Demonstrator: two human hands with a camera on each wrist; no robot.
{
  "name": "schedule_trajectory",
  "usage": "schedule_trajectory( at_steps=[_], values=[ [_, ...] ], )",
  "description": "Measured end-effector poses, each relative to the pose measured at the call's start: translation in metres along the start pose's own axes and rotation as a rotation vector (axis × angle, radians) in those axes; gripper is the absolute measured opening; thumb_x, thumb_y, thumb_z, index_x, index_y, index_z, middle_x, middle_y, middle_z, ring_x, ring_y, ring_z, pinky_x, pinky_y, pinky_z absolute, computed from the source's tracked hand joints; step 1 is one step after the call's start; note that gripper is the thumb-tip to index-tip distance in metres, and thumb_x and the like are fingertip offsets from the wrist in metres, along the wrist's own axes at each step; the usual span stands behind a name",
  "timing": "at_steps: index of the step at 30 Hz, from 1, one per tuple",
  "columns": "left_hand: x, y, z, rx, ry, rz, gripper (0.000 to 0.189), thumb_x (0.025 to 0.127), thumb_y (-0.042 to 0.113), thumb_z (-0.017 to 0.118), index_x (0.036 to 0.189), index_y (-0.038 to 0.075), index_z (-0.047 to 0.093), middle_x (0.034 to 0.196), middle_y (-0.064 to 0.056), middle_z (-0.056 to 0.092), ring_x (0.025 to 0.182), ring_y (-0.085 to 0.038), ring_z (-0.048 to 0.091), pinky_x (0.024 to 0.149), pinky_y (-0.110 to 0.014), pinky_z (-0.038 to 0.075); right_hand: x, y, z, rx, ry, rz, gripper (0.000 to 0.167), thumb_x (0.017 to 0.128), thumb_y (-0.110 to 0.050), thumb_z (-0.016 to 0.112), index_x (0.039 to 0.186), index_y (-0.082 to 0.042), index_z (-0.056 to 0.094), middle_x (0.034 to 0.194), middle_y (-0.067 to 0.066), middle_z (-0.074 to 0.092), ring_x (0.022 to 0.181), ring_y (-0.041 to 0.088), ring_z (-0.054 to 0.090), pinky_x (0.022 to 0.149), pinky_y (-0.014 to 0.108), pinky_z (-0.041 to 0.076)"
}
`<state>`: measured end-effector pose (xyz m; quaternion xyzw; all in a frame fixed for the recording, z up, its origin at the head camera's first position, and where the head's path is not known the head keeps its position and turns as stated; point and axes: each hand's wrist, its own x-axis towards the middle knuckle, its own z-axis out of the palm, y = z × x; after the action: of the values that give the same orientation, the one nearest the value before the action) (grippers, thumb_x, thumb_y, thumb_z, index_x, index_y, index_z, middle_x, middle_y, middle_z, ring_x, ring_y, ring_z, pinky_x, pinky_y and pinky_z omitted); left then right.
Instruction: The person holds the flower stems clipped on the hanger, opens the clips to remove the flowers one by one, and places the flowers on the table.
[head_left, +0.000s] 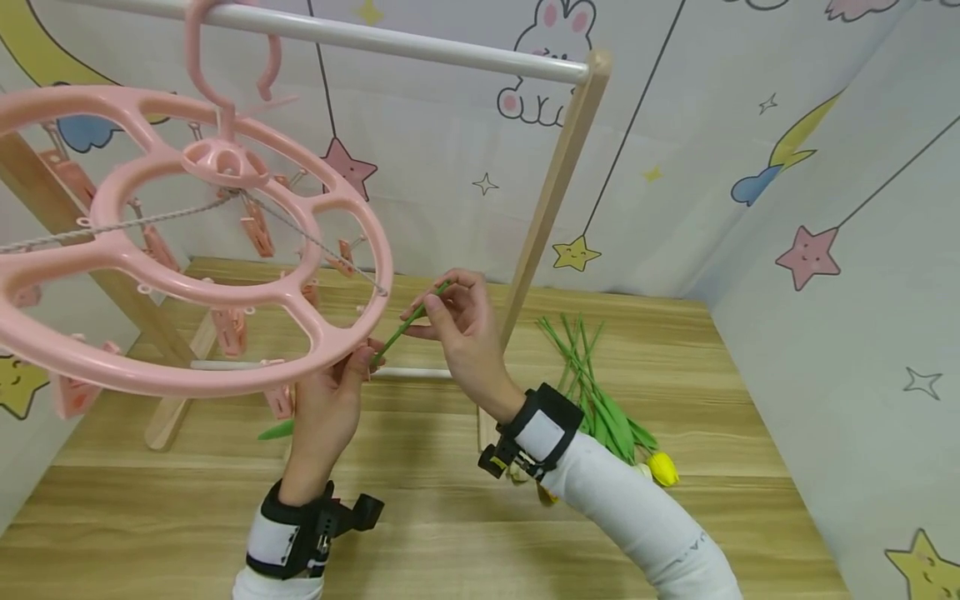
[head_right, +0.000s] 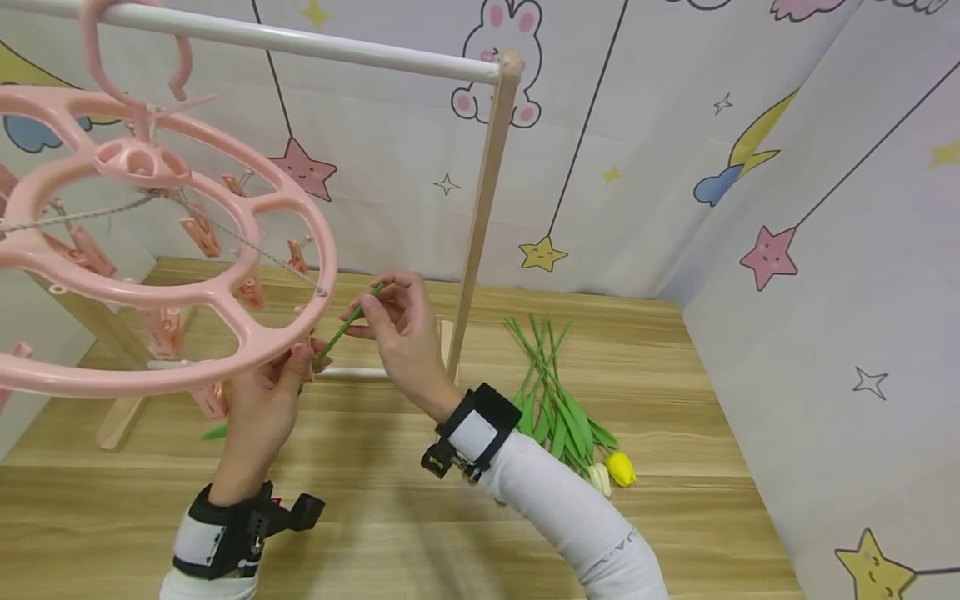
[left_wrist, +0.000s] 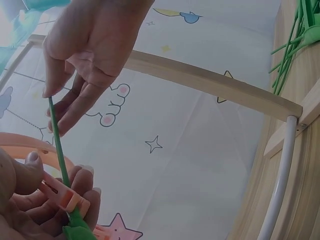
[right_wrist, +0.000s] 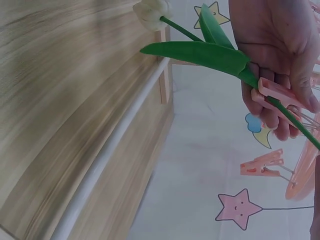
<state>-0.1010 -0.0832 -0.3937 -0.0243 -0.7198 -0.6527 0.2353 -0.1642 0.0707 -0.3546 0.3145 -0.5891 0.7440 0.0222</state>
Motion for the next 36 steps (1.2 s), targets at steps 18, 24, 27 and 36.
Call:
schedule_trajectory(
  at_steps=[18,24,27,36],
  values=[
    [-0.001,-0.003,-0.003,-0.012,0.011,-0.021,0.016,0.099,0.004,0.055,0.108,-0.006,0.063,0.090,0.018,0.066,0.081,-0.001,0.068,0.073,-0.017,0.054,-0.003,0.007,0.005,-0.012,-0.078,0.006,0.033,0.104,-0.010,0.047,0.126,0.003,0.027,0.102,0.034,0.052,0.091,0.013,0.066,0.084,0.051,0.058],
    [0.002,-0.004,-0.004,-0.015,0.014,-0.013,0.017,0.100,0.004,0.054,0.109,-0.007,0.063,0.088,0.014,0.066,0.081,0.000,0.067,0.075,-0.017,0.056,-0.003,0.008,0.007,-0.013,-0.123,-0.001,0.039,0.098,0.008,0.049,0.129,0.004,0.024,0.104,0.033,0.050,0.094,0.013,0.064,0.084,0.052,0.059],
    [0.004,-0.003,-0.005,0.010,0.011,-0.002,0.019,0.100,0.006,0.054,0.104,-0.009,0.065,0.081,0.007,0.064,0.077,-0.002,0.065,0.073,-0.017,0.055,-0.002,0.008,0.008,-0.016,-0.132,-0.006,0.040,0.098,0.009,0.048,0.129,0.004,0.024,0.104,0.034,0.050,0.093,0.012,0.065,0.081,0.049,0.060],
    [0.003,-0.004,-0.008,0.057,0.042,0.072,0.016,0.098,0.003,0.058,0.096,-0.004,0.072,0.065,0.001,0.053,0.060,-0.008,0.047,0.059,-0.021,0.038,-0.007,0.009,0.011,0.011,-0.116,0.093,0.023,0.099,0.007,0.048,0.117,0.007,0.034,0.106,0.028,0.054,0.092,0.010,0.064,0.083,0.054,0.058]
  ],
)
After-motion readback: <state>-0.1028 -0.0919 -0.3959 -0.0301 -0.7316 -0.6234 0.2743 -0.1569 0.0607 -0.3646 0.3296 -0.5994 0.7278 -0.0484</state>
